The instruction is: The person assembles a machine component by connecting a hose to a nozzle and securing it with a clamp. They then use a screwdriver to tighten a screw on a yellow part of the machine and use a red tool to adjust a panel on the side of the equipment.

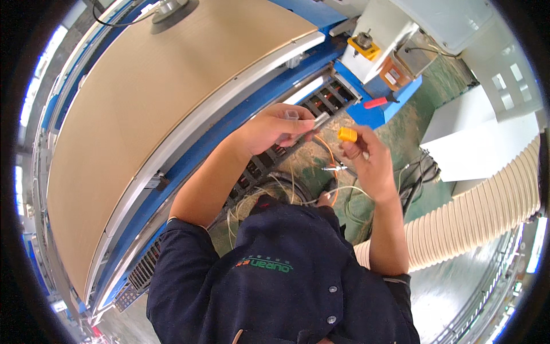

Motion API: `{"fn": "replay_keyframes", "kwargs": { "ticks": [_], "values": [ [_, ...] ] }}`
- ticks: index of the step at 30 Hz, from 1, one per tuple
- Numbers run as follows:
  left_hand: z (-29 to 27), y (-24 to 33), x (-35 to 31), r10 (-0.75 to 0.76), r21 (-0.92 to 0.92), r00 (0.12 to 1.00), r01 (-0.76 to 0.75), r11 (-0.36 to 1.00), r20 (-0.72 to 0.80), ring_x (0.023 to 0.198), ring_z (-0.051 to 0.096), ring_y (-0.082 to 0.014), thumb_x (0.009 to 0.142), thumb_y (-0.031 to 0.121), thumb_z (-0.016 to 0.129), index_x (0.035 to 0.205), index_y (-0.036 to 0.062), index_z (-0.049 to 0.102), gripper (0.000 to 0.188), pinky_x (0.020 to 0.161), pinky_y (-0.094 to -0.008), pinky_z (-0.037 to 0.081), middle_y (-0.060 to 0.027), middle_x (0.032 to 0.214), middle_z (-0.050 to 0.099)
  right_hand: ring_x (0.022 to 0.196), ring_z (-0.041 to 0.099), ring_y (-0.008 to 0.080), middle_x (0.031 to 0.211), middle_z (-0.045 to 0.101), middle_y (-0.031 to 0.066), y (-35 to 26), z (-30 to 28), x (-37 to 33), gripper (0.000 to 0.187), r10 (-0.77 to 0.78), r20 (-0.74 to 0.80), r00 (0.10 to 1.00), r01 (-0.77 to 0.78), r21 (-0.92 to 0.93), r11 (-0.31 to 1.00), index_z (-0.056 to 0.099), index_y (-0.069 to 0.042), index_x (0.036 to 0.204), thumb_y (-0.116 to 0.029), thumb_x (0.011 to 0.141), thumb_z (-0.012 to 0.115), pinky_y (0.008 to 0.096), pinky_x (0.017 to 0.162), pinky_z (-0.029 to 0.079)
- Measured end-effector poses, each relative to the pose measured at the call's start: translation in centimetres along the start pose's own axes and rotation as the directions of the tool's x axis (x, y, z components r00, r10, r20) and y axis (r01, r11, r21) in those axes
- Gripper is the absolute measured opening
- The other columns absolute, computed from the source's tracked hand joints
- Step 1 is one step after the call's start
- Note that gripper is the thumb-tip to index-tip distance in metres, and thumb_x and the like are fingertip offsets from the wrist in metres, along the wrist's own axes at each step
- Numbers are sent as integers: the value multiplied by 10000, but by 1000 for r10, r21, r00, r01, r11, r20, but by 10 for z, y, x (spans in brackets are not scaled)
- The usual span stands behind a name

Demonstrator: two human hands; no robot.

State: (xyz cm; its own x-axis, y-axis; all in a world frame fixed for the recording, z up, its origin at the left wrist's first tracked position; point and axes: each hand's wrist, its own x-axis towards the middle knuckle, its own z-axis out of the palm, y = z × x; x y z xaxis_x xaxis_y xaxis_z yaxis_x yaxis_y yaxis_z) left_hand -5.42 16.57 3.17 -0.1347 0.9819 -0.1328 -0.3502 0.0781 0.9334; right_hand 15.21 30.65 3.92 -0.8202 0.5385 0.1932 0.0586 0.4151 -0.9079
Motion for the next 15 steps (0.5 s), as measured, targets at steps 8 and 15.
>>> {"fn": "replay_keyframes", "kwargs": {
  "ticks": [8,15],
  "values": [
    [36,9,-15,-19,112,993,6,994,117,559,434,-35,914,295,654,942,-1,662,298,479,-188,299,-12,739,608,812,619,105,867,635,44,-50,-37,1,247,49,288,956,-30,-70,997,564,-1,1066,-227,972,601,258,759,491],
    [45,20,-24,-25,183,985,-7,983,172,535,428,-13,914,221,647,947,-11,678,236,488,-181,314,-15,745,636,702,577,166,767,620,112,-70,-38,3,164,-21,378,926,92,-169,981,569,6,991,-130,916,620,296,674,465]
  ]
}}
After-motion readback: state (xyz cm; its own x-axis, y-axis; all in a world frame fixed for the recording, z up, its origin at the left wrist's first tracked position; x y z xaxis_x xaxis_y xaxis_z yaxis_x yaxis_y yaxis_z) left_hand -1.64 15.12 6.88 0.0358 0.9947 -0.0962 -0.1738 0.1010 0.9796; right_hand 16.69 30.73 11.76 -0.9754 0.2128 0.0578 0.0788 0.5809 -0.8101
